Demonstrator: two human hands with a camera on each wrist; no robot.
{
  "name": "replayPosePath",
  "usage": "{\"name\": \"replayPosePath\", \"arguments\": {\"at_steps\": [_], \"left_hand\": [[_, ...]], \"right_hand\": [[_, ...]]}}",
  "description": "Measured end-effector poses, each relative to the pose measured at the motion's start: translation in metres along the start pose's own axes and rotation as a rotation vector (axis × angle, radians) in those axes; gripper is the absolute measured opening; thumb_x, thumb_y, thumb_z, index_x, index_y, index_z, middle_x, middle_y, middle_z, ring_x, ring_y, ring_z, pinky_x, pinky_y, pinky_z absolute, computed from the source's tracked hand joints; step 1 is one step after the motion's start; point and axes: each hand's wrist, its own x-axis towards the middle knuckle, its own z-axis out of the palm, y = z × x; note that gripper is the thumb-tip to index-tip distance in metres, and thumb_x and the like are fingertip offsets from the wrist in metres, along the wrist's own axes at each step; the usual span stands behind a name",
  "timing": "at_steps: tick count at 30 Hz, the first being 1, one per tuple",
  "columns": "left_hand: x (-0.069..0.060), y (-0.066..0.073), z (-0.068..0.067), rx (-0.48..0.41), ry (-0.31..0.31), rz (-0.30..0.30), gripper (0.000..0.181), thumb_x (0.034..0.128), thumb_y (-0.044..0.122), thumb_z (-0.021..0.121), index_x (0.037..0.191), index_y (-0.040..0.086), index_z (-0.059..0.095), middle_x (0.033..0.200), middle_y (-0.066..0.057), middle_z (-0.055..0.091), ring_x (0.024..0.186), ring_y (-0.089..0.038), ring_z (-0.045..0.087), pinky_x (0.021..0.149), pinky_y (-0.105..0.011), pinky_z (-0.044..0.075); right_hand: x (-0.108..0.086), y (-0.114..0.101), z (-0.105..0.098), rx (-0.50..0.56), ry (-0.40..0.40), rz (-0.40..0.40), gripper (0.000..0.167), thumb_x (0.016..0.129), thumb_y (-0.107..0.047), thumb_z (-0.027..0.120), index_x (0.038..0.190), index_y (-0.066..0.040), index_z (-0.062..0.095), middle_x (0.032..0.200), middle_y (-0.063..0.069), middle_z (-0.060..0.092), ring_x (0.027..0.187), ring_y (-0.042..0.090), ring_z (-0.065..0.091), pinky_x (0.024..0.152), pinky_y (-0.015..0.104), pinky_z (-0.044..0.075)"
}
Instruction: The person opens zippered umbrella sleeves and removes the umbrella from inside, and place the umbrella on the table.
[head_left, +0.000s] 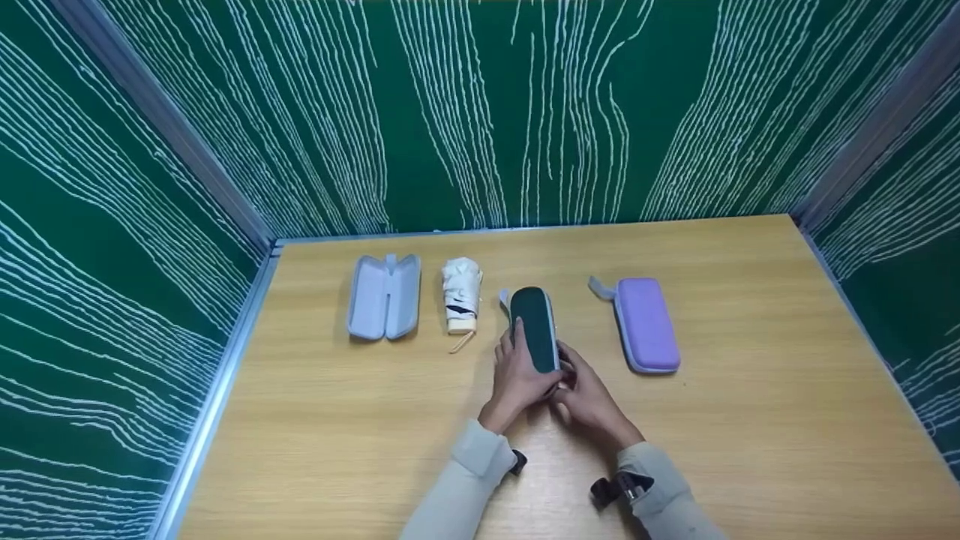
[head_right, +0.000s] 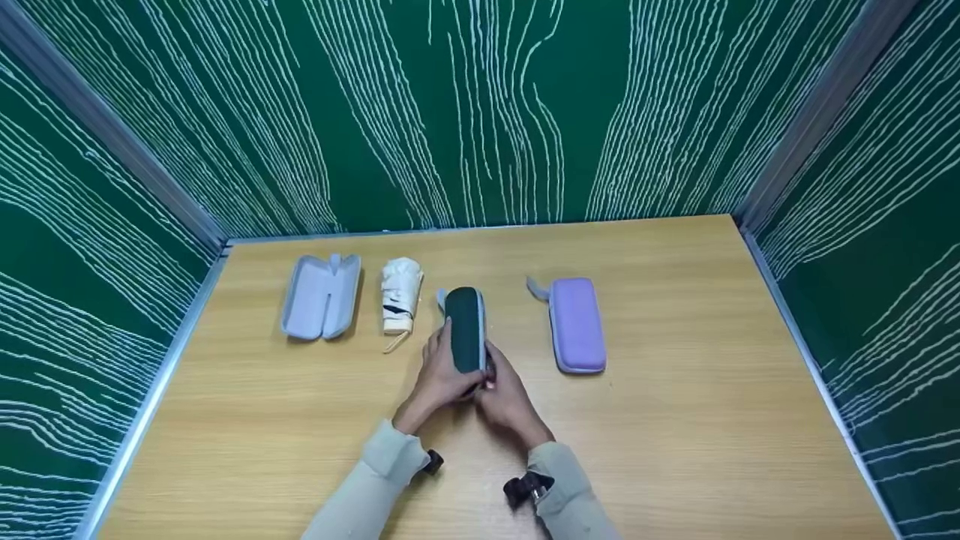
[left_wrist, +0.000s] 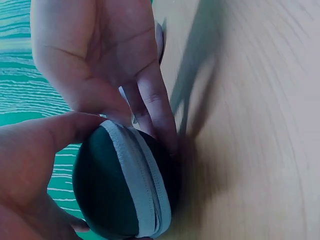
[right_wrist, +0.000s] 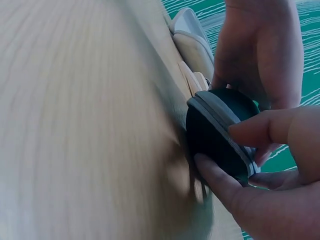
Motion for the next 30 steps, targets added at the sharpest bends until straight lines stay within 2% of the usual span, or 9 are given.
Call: {"name": "replayPosePath", "arguments": {"at_steps": [8,11,13,16,20,23,30], "left_hand": [[0.001,-0.006,-0.001,-0.108,-0.016,-0.001,0.116,0.0790,0.033,0.090,0.167,0.001,0.021,0.164,-0.028,0.032,0.141,-0.045,0.041,0.116,-0.058,0.041],[0.002,-0.007,-0.002,-0.137,-0.032,-0.011,0.115,0.0808,0.033,0.089,0.167,0.002,0.019,0.166,-0.026,0.031,0.144,-0.044,0.040,0.118,-0.057,0.039],[0.002,-0.008,-0.003,-0.157,-0.040,-0.015,0.113,0.0822,0.032,0.087,0.168,0.002,0.019,0.167,-0.026,0.030,0.146,-0.044,0.039,0.119,-0.056,0.038],[0.002,-0.009,-0.004,-0.185,-0.049,-0.013,0.109,0.0840,0.028,0.084,0.168,0.002,0.019,0.168,-0.024,0.029,0.149,-0.043,0.036,0.122,-0.056,0.035],[0.002,-0.010,-0.007,-0.228,-0.047,-0.011,0.101,0.0858,0.021,0.079,0.166,0.000,0.022,0.168,-0.025,0.031,0.151,-0.043,0.035,0.124,-0.056,0.032],[0.003,-0.010,-0.009,-0.248,-0.057,-0.025,0.096,0.0894,0.018,0.075,0.167,0.000,0.022,0.168,-0.026,0.031,0.152,-0.043,0.035,0.124,-0.056,0.030],[0.004,-0.011,-0.012,-0.270,-0.090,-0.070,0.092,0.0933,0.017,0.071,0.169,0.005,0.019,0.171,-0.022,0.028,0.153,-0.041,0.035,0.125,-0.057,0.029]], "right_hand": [[0.001,0.000,0.001,0.083,-0.023,0.031,0.085,0.088,0.014,0.058,0.165,0.001,0.026,0.164,0.029,0.037,0.147,0.044,0.045,0.120,0.054,0.036],[0.002,0.000,0.001,0.129,-0.024,0.078,0.083,0.090,0.011,0.056,0.166,-0.002,0.026,0.164,0.028,0.038,0.147,0.040,0.045,0.117,0.045,0.040],[0.002,0.000,0.001,0.180,-0.026,0.114,0.082,0.091,0.010,0.054,0.167,-0.004,0.026,0.164,0.026,0.039,0.143,0.036,0.049,0.109,0.037,0.045],[0.003,0.000,0.000,0.269,-0.045,0.138,0.075,0.097,0.006,0.049,0.167,-0.005,0.026,0.165,0.025,0.039,0.139,0.032,0.049,0.104,0.031,0.046],[0.003,0.004,-0.001,0.322,-0.086,0.114,0.066,0.106,0.002,0.046,0.168,-0.004,0.023,0.166,0.026,0.035,0.147,0.033,0.041,0.116,0.037,0.039],[0.004,0.009,-0.002,0.334,-0.094,0.099,0.066,0.108,0.000,0.051,0.168,-0.005,0.023,0.167,0.026,0.034,0.152,0.037,0.037,0.120,0.041,0.037],[0.007,0.016,0.001,0.401,-0.070,0.108,0.066,0.108,-0.006,0.057,0.167,-0.009,0.029,0.168,0.021,0.034,0.152,0.034,0.038,0.110,0.025,0.045]]}}
